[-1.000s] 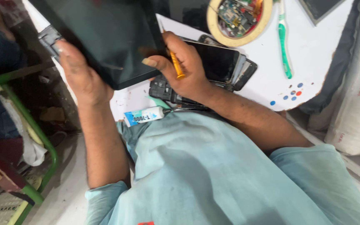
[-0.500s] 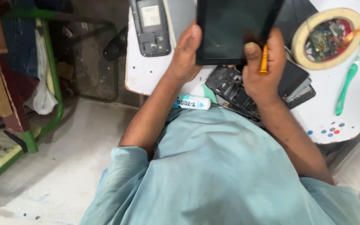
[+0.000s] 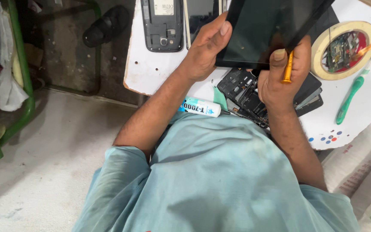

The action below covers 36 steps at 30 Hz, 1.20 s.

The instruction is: The person disassembles a black tablet, removes the back cover, and inspects the internal components. They then reassemble the tablet, using a screwdriver to secure the back cover.

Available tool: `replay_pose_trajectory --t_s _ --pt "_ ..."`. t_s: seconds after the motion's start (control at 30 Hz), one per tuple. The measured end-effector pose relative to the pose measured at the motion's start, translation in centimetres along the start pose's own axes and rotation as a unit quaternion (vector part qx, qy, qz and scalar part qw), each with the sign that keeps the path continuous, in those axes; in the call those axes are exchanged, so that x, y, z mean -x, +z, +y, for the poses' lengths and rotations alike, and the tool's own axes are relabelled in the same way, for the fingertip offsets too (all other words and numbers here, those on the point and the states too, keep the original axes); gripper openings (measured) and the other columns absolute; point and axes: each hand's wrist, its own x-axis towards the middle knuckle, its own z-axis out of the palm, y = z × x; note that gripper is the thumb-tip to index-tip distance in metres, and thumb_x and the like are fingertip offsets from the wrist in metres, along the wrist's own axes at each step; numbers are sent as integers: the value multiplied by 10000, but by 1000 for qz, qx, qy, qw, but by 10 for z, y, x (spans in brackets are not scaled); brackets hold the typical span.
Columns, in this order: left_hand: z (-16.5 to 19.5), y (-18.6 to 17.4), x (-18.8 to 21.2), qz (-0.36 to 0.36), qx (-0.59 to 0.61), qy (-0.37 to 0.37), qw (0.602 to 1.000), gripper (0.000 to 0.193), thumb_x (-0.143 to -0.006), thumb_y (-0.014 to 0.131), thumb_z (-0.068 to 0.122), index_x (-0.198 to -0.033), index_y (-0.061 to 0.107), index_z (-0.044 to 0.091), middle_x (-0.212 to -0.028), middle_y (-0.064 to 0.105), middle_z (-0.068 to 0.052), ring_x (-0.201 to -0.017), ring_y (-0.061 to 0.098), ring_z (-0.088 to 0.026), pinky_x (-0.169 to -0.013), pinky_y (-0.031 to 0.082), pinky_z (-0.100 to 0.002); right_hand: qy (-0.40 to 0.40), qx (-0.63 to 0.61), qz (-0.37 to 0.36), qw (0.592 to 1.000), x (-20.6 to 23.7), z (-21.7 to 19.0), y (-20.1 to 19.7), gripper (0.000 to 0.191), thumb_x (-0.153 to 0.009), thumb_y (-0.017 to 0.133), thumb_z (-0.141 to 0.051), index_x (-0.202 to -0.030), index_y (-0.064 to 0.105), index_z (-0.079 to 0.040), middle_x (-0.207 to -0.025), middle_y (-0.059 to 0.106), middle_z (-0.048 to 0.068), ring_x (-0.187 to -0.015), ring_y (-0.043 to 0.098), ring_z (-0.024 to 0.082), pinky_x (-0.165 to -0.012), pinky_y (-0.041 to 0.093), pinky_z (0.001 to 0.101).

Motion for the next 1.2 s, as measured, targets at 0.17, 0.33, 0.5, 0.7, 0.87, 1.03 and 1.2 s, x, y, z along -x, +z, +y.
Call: replay_pose_trajectory --t_s 0.17,0.33,0.5,0.7,0.87,1.03,1.2 --pt "4 5 4 16 44 -20 999 583 -1155 473 510 -1456 519 13 -1200 647 -46 -1124 617 -86 -1041 514 -265 30 -66 -19 997 -2 -7 4 440 -1122 663 -363 -1343 482 -29 -1088 601 57 -857 606 111 -717 544 241" --pt "9 10 4 17 62 -28 998 556 -1160 483 497 -1433 528 15 -1266 665 -70 -1156 654 -110 -1026 544 -278 42 -71 -40 996 -3 -15 1 414 -1158 632 -358 -1324 463 -18 -1096 624 88 -817 633 135 -676 565 276" --pt "10 11 1 11 69 -21 997 551 -1163 492 478 -1450 503 8 -1274 654 -72 -1155 644 -107 -1019 552 -265 42 -41 -49 997 -2 -20 -3 405 -1182 619 -369 -1307 468 -14 -1097 627 86 -816 637 124 -699 570 269" --pt "7 8 3 -12 84 -21 996 574 -1150 522 482 -1458 493 -2 -1284 647 -70 -1163 641 -103 -1013 548 -256 40 -62 -31 997 -1 -13 -4 450 -1148 637 -383 -1337 468 -12 -1102 617 75 -829 634 119 -694 571 270" --pt "10 10 4 -9 80 -21 997 610 -1136 546 495 -1461 489 -17 -1285 646 -77 -1158 644 -109 -1000 556 -262 46 -75 -42 995 -1 -13 -6 464 -1142 645 -392 -1344 467 -14 -1109 615 73 -851 641 123 -708 580 278" --pt "15 14 4 -1 85 -26 996 663 -1105 575 514 -1492 490 -18 -1287 644 -91 -1163 649 -121 -992 561 -267 55 -61 -53 995 -2 -19 -6 467 -1151 631 -398 -1347 470 -6 -1116 625 77 -860 639 117 -730 573 265" --pt "7 13 4 17 82 -17 996 717 -1073 622 528 -1493 491 -38 -1326 638 -112 -1206 641 -151 -1059 538 -279 49 -27 -56 997 -4 -19 -13 450 -1143 615 -404 -1315 487 -8 -1059 609 52 -817 629 87 -704 569 243"
